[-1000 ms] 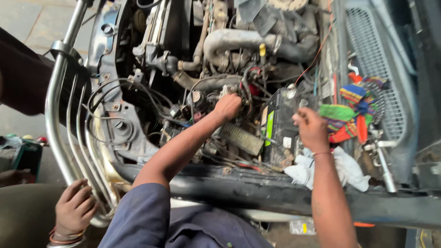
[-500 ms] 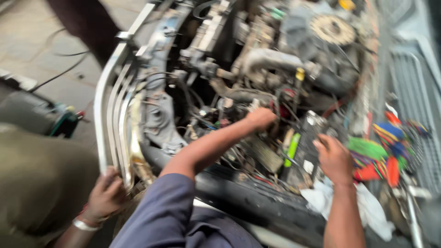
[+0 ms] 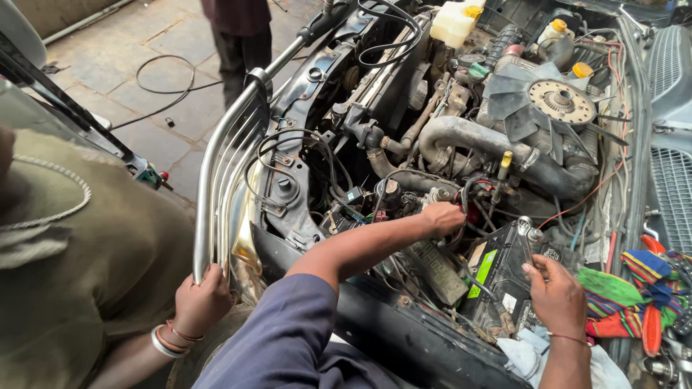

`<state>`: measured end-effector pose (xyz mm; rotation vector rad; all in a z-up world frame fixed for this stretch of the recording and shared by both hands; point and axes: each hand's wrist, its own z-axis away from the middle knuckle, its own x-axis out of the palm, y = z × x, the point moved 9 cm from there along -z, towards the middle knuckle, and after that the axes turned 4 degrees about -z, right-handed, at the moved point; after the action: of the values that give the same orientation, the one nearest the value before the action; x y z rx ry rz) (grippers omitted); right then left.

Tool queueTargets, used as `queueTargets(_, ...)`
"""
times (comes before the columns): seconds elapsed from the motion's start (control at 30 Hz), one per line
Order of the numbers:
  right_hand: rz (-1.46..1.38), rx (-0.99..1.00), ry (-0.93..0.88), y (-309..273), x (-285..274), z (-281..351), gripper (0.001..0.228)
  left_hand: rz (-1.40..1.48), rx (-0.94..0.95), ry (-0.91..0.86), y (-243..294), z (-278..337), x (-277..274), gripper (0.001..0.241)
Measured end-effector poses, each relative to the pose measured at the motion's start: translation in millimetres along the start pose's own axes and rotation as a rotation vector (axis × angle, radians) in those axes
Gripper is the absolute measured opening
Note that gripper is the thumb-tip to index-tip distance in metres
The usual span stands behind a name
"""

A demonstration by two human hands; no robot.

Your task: The person uses a wrench to loosen and tighten bolts on a component within the car engine bay. They also handle wires and a cloth while working on the engine.

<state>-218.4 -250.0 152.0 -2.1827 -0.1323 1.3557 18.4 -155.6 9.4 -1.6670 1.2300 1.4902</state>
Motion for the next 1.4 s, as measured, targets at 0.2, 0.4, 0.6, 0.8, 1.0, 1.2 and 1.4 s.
queueTargets(0.2, -0.002, 0.011, 0.002, -3, -1, 0, 0.03, 0.028, -0.087, 0.032, -9, 9, -11, 0.013)
queueTargets(0.4, -0.01, 0.028, -0.012, 1, 1, 1, 0.03, -0.039, 0.003, 0.075, -3, -3, 8, 0.009)
queueTargets(0.6, 0.001, 0.031, -0.01, 5, 1, -1, 0.03, 0.059, 0.067, 0.071, -13, -1, 4, 0.014)
queueTargets(0.8, -0.006, -0.02, 0.0, 3, 2, 1, 0.03, 0.084, -0.041, 0.053, -7, -13, 9, 0.015)
queueTargets(1.0, -0.019, 0.051, -0.037, 1, 3, 1, 0.029, -0.06, 0.181, -0.028, 0, -2, -6, 0.011)
queueTargets(1.2, 0.004, -0.023, 0.006, -2, 2, 4, 0.032, 0.207, -0.152, -0.053, -30, -9, -2, 0.032)
queueTargets(1.4, -0.01, -0.162, 0.029, -2, 3, -3, 0.03, -0.116, 0.337, -0.248, -9, -19, 33, 0.026)
